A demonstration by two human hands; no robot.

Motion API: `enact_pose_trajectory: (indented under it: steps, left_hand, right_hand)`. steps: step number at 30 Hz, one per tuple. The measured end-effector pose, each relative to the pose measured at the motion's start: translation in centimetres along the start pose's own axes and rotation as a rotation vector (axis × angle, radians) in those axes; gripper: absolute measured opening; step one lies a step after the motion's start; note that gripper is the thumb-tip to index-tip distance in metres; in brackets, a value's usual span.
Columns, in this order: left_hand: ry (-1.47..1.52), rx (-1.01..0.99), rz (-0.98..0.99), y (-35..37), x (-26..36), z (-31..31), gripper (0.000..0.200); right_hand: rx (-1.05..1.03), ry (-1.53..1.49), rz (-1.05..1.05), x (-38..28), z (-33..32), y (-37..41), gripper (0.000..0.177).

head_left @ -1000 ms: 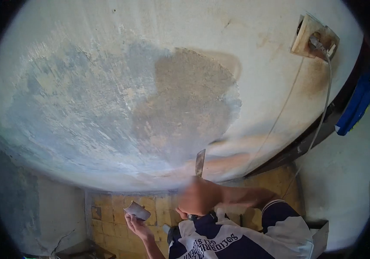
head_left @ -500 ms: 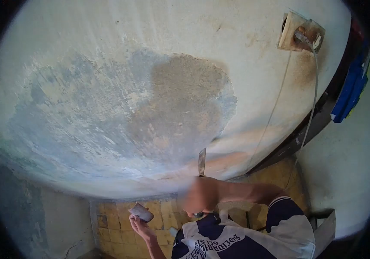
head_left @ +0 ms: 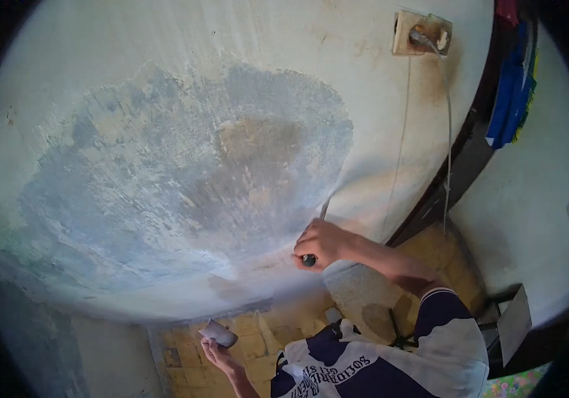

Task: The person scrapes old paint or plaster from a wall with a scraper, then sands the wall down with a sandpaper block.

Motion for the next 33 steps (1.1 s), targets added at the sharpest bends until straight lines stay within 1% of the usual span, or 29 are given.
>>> enact_pose_trajectory:
  steps: [1, 4, 7, 8, 10, 11, 13, 14, 15, 16, 18, 19, 22, 25, 28, 29, 31, 32, 33]
  left_hand:
    - [-0.03, -0.01, 0.011, -0.4, 0.0, -0.6, 0.023]
    - [0.024, 0.052, -0.007, -0.5, 0.4, -2.2, 0.022]
    - [-0.002, 0.087, 0.001, -0.9, 0.2, -3.4, 0.019]
    - [-0.03, 0.076, 0.001, -1.0, 0.3, -3.5, 0.019]
    - [-0.088, 0.055, -0.001, -0.9, 1.1, -3.5, 0.018]
    - [-0.099, 0.067, -0.012, -0.8, 1.4, -3.4, 0.018]
    - [-0.12, 0.091, -0.037, -0.7, 1.9, -2.6, 0.019]
    - [-0.096, 0.045, -0.035, -1.0, 1.8, -2.5, 0.019]
    - [-0.072, 0.0, -0.031, -1.4, 1.7, -2.3, 0.02]
    - [-0.047, -0.042, -0.028, -1.5, 1.7, -2.1, 0.021]
    - [-0.044, -0.036, -0.02, -1.3, 2.0, -1.2, 0.021]
    - [-0.042, -0.031, -0.014, -1.1, 2.2, -0.7, 0.021]
    - [-0.053, -0.014, 0.003, -1.3, 1.1, -1.2, 0.022]
    - [0.027, -0.016, -0.014, -0.6, 0.3, -0.6, 0.02]
    - [-0.027, 0.078, -0.03, 0.5, -0.2, -0.5, 0.018]
    - [-0.025, 0.061, -0.017, 0.7, -0.6, -0.4, 0.023]
    - [-0.032, 0.028, 0.009, 1.1, -1.3, -0.5, 0.034]
    - [-0.034, 0.041, 0.002, 1.3, -1.7, -0.6, 0.034]
    - [-0.036, 0.054, -0.004, 1.5, -2.1, -0.6, 0.035]
  right_hand:
    - [0.002, -0.006, 0.026, -0.5, 0.7, 0.4, 0.015]
    - [0.064, -0.101, 0.165, -3.6, 3.5, 1.5, 0.012]
    - [0.172, -0.146, 0.22, -5.4, 8.1, 3.6, 0.016]
    - [0.161, -0.136, 0.216, -6.2, 8.8, 4.0, 0.017]
    - [0.137, -0.115, 0.21, -7.6, 9.6, 4.3, 0.018]
    - [0.065, -0.056, 0.254, -7.7, 10.0, 4.7, 0.021]
    - [0.06, -0.059, 0.319, -7.8, 8.6, 4.2, 0.019]
    - [0.059, -0.06, 0.35, -7.7, 8.0, 4.0, 0.019]
    - [0.128, -0.005, 0.381, -7.1, 8.0, 3.7, 0.023]
    - [0.158, 0.033, 0.361, -6.7, 7.5, 3.6, 0.028]
    - [0.216, 0.105, 0.314, -5.9, 5.9, 2.9, 0.039]
    - [0.216, 0.133, 0.327, -6.0, 4.9, 2.2, 0.051]
    - [0.24, 0.017, 0.114, -5.9, 3.2, 0.6, 0.052]
    - [0.19, -0.011, -0.198, -7.1, 1.1, -1.5, 0.052]
    - [0.184, -0.041, -0.348, -8.4, -0.6, -2.4, 0.051]
    - [0.206, -0.096, -0.339, -7.4, -1.2, -2.7, 0.043]
    - [0.198, -0.008, -0.182, -0.4, -1.2, -1.9, 0.039]
    - [0.194, 0.035, -0.101, 2.0, -1.1, -1.3, 0.037]
    - [0.214, -0.038, -0.083, 2.2, -1.3, -0.6, 0.035]
Point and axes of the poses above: each hand's wrist, its own y-axis away from the middle knuckle, its own z-axis out of the palm, x = y × z, the point moved 2 cm from there along -y, towards the middle knuckle, and after that the axes turned 10 degrees about x, right-handed, at the moved point
